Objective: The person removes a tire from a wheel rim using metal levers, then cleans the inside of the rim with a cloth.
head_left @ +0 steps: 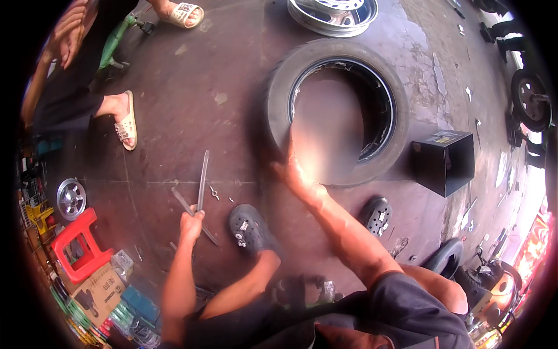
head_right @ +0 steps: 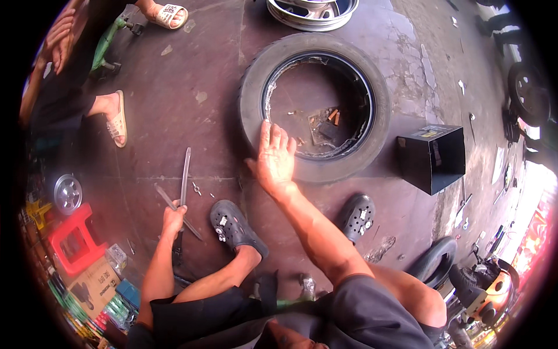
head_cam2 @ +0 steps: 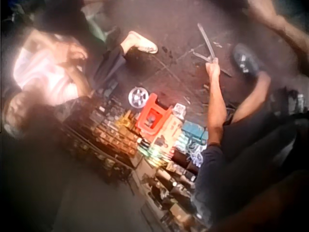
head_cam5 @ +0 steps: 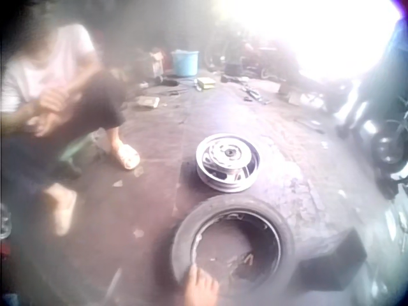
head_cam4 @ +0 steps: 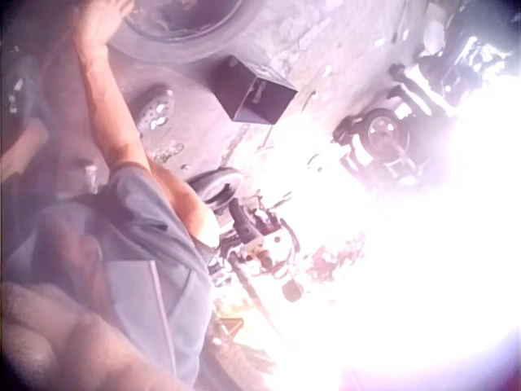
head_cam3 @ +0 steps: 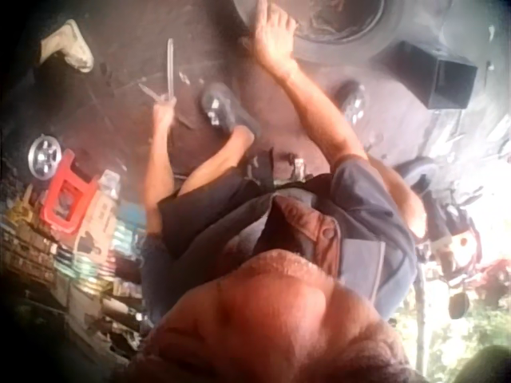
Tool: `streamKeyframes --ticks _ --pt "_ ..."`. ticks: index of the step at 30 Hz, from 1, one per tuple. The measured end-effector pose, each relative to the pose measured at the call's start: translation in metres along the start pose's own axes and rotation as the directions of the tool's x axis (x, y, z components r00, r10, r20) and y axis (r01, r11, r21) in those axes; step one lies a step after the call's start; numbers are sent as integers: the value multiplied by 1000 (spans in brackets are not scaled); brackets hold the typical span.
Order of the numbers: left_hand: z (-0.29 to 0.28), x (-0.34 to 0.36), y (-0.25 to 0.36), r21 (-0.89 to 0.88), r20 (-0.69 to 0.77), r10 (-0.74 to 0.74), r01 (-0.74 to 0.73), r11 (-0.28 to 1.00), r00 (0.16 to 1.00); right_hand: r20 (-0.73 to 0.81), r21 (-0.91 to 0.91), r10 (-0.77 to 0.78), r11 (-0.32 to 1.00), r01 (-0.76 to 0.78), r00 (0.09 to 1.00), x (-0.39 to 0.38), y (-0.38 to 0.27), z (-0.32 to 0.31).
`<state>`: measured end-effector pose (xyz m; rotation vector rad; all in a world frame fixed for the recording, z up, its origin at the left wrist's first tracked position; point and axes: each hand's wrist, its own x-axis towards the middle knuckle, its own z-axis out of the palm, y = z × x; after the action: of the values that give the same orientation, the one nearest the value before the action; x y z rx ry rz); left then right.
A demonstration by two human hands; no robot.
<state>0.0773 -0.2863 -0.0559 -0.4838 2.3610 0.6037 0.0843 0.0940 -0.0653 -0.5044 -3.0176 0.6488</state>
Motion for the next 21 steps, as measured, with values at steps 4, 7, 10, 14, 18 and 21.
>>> streamKeyframes --ticks 4,7,10,14,18,21 --pt "19 -12 -1 187 -78 97 -81 979 992 44 15 -34 999 34 998 -3 1 -5" --pt "28 -34 0 197 -201 134 -94 976 970 162 9 42 999 -44 986 5 -14 -53" --pt "36 -60 -15 103 -326 183 -157 982 928 134 202 26 978 -53 991 18 -33 -159" --pt "45 -85 -67 28 -340 198 -201 979 919 279 695 50 679 -237 959 32 -33 -330" --pt "49 -99 -138 -159 -351 106 -171 972 931 474 873 -19 139 -468 880 -2 -10 -393" --pt "29 -100 -179 -222 -406 119 -224 949 906 565 821 52 64 -567 824 -45 11 -359"
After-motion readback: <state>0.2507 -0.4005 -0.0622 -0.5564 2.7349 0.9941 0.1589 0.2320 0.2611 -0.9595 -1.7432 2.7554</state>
